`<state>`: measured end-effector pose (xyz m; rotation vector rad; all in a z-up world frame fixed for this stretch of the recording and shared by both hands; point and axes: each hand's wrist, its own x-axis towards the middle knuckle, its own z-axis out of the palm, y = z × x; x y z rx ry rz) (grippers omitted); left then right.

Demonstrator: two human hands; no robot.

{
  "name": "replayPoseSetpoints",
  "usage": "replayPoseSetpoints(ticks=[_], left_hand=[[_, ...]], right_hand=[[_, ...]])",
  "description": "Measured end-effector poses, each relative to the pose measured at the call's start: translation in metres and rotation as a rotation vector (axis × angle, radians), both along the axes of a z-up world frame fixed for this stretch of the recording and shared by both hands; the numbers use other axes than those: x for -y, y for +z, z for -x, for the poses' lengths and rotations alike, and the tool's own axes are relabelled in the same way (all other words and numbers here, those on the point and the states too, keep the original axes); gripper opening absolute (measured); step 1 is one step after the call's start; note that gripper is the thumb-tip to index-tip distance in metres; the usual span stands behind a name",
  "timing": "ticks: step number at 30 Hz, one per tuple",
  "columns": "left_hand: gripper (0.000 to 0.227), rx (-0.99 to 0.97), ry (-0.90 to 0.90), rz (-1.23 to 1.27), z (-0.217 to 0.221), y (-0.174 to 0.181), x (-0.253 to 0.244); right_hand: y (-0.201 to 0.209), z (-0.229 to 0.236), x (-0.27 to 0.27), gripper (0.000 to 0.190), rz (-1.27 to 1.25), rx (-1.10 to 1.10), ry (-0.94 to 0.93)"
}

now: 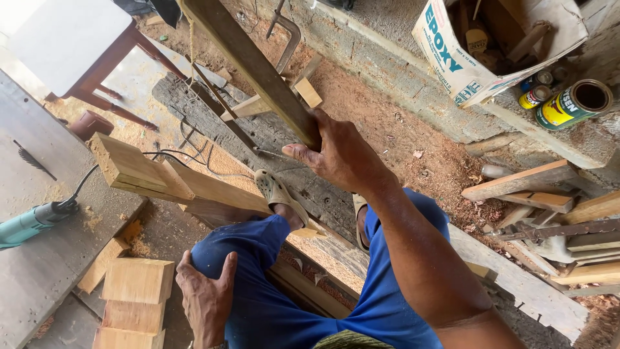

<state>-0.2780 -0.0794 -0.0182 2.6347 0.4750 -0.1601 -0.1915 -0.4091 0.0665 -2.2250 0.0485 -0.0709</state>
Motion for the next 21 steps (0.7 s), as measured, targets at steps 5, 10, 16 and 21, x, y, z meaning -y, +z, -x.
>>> replayPoseSetpoints(ticks=[5, 10, 16, 21], left_hand=[[0.098, -0.053, 0.047, -0.014, -0.005, -0.006, -0.001], [0.095, 0.054, 0.015, 0.034, 0.0, -0.012, -0.006], [0.095, 0.047, 0.029, 0.041, 0.0, -0.01, -0.006], [0.095, 0.05, 0.026, 0.047, 0.0, -0.008, -0.004]], right_hand=[[-0.001, -0.003, -0.003, 0.061, -0.005, 0.063, 0.011], [-0.006, -0.001, -0.007, 0.063, 0.002, 0.12, 0.021], [0.001, 0.0, -0.005, 0.061, -0.054, 0.033, 0.013], [0.004, 0.001, 0.0, 0.057, -0.023, -0.024, -0.006]])
